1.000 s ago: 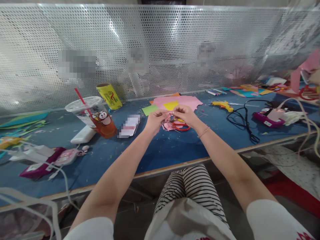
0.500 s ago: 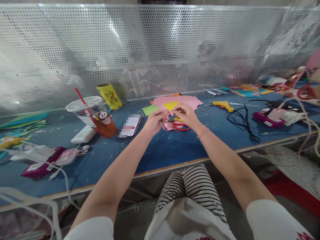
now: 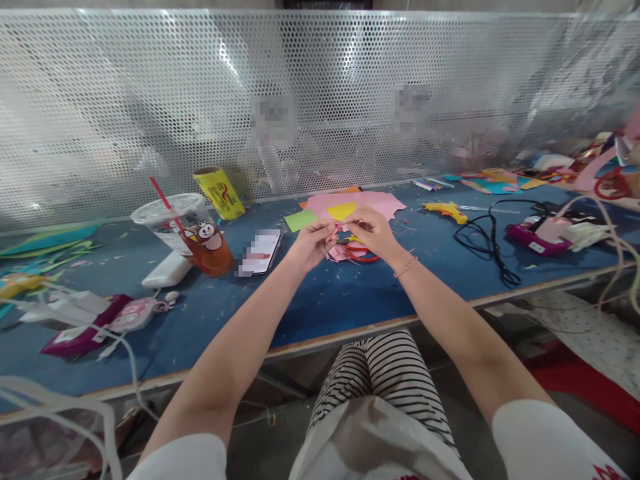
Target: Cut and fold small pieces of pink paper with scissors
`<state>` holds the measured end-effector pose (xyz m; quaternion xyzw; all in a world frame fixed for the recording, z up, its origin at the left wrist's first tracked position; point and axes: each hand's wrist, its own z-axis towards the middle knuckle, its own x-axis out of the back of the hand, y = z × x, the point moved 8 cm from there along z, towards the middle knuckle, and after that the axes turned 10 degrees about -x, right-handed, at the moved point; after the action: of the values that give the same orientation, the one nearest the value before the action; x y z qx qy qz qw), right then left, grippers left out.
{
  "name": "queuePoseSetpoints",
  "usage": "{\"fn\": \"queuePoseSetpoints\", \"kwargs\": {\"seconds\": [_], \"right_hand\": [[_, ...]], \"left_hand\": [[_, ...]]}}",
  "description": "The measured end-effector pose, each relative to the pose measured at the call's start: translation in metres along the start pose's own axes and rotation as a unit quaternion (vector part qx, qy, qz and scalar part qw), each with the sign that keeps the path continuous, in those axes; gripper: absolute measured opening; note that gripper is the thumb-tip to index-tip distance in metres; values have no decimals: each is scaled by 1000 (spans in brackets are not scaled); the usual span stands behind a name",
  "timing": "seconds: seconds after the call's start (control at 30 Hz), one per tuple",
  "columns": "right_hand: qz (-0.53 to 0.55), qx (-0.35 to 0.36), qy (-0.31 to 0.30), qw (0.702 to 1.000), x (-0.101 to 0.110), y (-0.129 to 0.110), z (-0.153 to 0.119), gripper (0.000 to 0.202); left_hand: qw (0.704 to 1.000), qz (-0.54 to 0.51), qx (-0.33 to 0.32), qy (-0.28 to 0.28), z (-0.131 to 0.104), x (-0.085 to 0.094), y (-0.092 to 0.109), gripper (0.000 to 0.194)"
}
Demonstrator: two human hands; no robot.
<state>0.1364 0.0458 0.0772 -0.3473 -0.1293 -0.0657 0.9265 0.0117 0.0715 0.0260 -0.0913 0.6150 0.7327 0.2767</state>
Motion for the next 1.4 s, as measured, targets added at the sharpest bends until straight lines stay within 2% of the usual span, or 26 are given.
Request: {"fn": "queuePoseSetpoints", "kwargs": {"seconds": [0.4,0.7,0.87,1.13,1.4], "right_hand": [[10,22,-7,1000,0,-9,-1,10],[4,1,-42,999,-7,-5,-2,8],[3,-16,-34,999,-8,-2,-2,10],[-47,-4,-1,999,-3,-6,-2,10],[-62,9,-48,997,-6,-3,2,7]], "left_hand": [[1000,-5,-11,-13,-1,-4,4,12],[1000,13,-13,-21,-2,-4,3,16],[999,27,-29,-21,-3,-6,5,19],[998,47,-34,-35,-5,-10,7,20],[997,61,-7,-52,-2,-5,3,19]]}}
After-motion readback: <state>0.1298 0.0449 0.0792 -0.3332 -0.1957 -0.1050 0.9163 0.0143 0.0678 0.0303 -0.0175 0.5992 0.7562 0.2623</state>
